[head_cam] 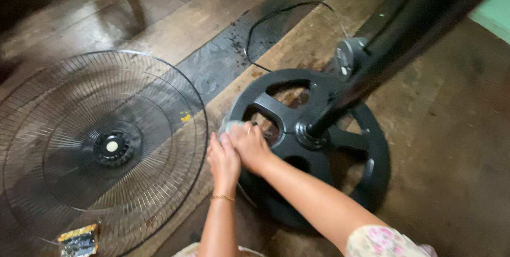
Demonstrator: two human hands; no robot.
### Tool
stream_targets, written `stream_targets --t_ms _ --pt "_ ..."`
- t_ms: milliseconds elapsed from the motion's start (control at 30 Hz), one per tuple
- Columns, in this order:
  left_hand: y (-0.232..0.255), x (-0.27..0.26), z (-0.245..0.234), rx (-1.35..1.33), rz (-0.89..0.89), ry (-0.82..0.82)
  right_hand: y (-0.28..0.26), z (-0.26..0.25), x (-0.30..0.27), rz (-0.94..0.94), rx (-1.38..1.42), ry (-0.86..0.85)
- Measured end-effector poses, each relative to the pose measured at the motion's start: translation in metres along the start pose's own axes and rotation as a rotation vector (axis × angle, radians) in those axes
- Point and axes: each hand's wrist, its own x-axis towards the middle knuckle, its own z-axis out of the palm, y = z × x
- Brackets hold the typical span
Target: The person wipes the pole and base of a standing electric fan with a cloth, then cleans the fan blades and cage. The person uses a cloth to wipe the pole, base, blades, and cage of the fan.
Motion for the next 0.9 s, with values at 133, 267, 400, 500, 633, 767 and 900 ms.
stream_targets --t_ms 133,267,400,500,633,767,900 --pt "0.018 -0.013 -0.003 0.216 0.089 -0.046 0.076 0.026 0.066 0.182 -0.202 -0.068" --pt "0.042 -0.017 -0.008 0.471 0.060 -0.170 0.163 0.029 0.107 0.447 -0.237 -0.143" --pt "0.047 -0.014 -0.006 0.457 0.045 -0.149 0.182 0.034 0.114 0.683 -0.133 -0.023" --pt "0.043 -0.017 0.001 0.470 0.077 -0.089 0.143 0.049 0.116 0.559 -0.225 -0.026" --pt "0.041 -0.019 0.004 0.490 0.083 -0.072 0.048 0.049 0.069 0.077 -0.089 -0.188" --pt "0.041 -0.020 0.008 0.548 0.108 -0.064 0.070 0.028 0.061 0.143 0.108 -0.028" --pt "0.042 -0.020 0.011 0.594 0.113 -0.071 0.138 0.037 0.100 0.413 -0.166 -0.055"
